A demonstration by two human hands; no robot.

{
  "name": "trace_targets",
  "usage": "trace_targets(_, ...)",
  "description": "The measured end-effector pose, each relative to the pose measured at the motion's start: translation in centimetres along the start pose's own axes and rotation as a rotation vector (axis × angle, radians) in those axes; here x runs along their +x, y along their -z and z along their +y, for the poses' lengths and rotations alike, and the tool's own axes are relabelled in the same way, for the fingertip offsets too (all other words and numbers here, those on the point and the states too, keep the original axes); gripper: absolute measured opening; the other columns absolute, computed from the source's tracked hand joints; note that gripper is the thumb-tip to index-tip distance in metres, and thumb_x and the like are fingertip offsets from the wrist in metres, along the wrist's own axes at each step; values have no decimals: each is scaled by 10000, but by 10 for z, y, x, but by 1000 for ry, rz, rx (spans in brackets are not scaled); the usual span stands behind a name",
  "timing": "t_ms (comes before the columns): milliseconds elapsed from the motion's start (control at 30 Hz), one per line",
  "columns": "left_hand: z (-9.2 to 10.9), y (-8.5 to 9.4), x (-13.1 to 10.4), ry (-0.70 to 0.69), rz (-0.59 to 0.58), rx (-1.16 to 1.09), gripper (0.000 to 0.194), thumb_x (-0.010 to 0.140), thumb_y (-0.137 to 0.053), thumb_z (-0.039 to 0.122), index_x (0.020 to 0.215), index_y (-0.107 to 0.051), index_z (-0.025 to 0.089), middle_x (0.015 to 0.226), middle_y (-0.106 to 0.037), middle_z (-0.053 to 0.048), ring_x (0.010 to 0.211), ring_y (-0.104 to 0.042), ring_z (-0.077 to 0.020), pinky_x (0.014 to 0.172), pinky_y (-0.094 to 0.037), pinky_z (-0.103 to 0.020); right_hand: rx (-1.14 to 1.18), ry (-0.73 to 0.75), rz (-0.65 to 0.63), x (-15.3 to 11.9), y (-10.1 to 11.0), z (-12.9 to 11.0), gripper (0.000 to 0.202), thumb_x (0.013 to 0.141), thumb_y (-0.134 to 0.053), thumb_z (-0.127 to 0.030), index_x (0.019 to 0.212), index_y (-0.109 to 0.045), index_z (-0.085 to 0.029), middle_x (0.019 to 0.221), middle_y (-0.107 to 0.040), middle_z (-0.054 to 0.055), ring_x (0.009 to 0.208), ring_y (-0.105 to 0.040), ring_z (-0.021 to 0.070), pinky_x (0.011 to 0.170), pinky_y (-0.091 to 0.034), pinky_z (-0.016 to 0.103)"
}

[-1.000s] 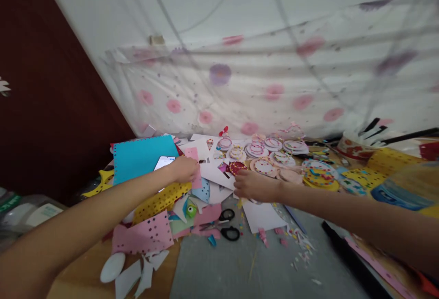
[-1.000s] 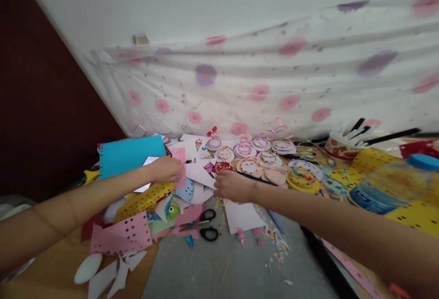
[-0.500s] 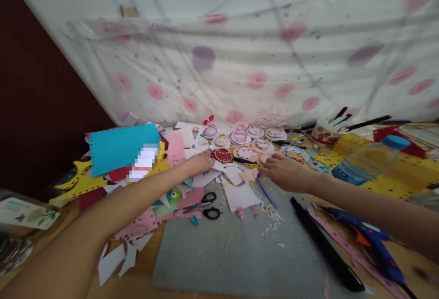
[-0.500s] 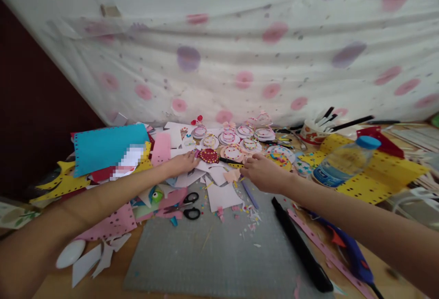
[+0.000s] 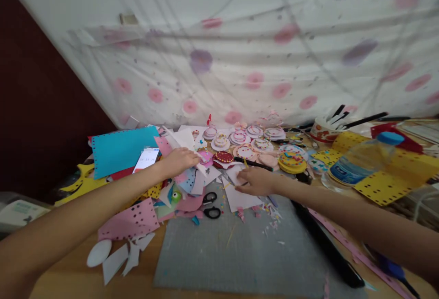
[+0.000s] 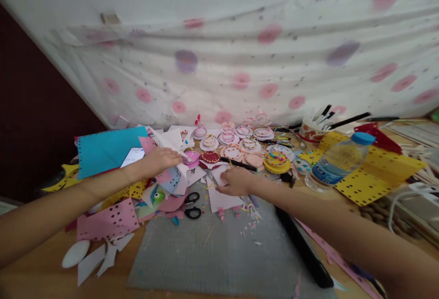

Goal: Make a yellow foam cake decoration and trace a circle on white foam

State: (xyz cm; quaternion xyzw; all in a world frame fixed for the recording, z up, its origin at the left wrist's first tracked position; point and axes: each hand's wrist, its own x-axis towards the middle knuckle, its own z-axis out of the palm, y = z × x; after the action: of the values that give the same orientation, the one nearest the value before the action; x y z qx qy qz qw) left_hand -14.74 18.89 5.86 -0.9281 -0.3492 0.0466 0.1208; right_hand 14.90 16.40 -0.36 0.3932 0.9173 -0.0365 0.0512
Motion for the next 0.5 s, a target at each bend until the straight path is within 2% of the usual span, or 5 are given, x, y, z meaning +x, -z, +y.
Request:
trace_targets(100, -5, 6, -16, -57, -29, 12, 314, 847, -527, 41, 1072, -656, 217, 1138, -706, -61, 1081, -639, -180, 958, -452, -315, -29, -128, 49, 18, -10, -17, 515, 957, -340, -482, 941, -674, -90, 884, -709, 201, 836, -681, 285, 731, -469, 369)
trace_targets(200, -21, 17, -38, -57, 15, 32, 352, 878, -473, 55, 1162, -626, 196, 1224, -669, -81, 1150, -607, -204, 976, -455, -345, -62, -182, 98, 27, -18, -24, 384, 923, -454, -399, 962, -657, -75, 905, -697, 223, 858, -674, 316, 731, -472, 400)
trace_targets(333, -36, 22, -62, -49, 54, 49, 397, 894, -419, 47, 1213, -604, 196, 1253, -655, -80, 1170, -596, -199, 992, -449, -354, -79, -118, 179, 31, -25, -30, 183, 853, -540, -230, 944, -639, -105, 962, -669, 195, 947, -625, 311, 801, -456, 411)
trace_targets(400, -34, 16, -66, -52, 57, 57, 378, 902, -424, 56, 1197, -616, 196, 1245, -659, -83, 1177, -594, -197, 1010, -436, -359, -64, -50, 230, 34, -23, -35, 174, 844, -524, -176, 980, -620, -123, 1030, -642, 173, 1006, -585, 296, 843, -441, 405)
trace_targets(500, -25, 3, -66, -55, 60, 75, 343, 909, -450, 68, 1175, -626, 194, 1224, -671, -91, 1185, -591, -199, 1012, -438, -360, -18, 22, 310, 47, -18, -47, 227, 859, -505, -179, 1072, -570, -138, 1109, -592, 143, 1068, -529, 264, 897, -421, 379)
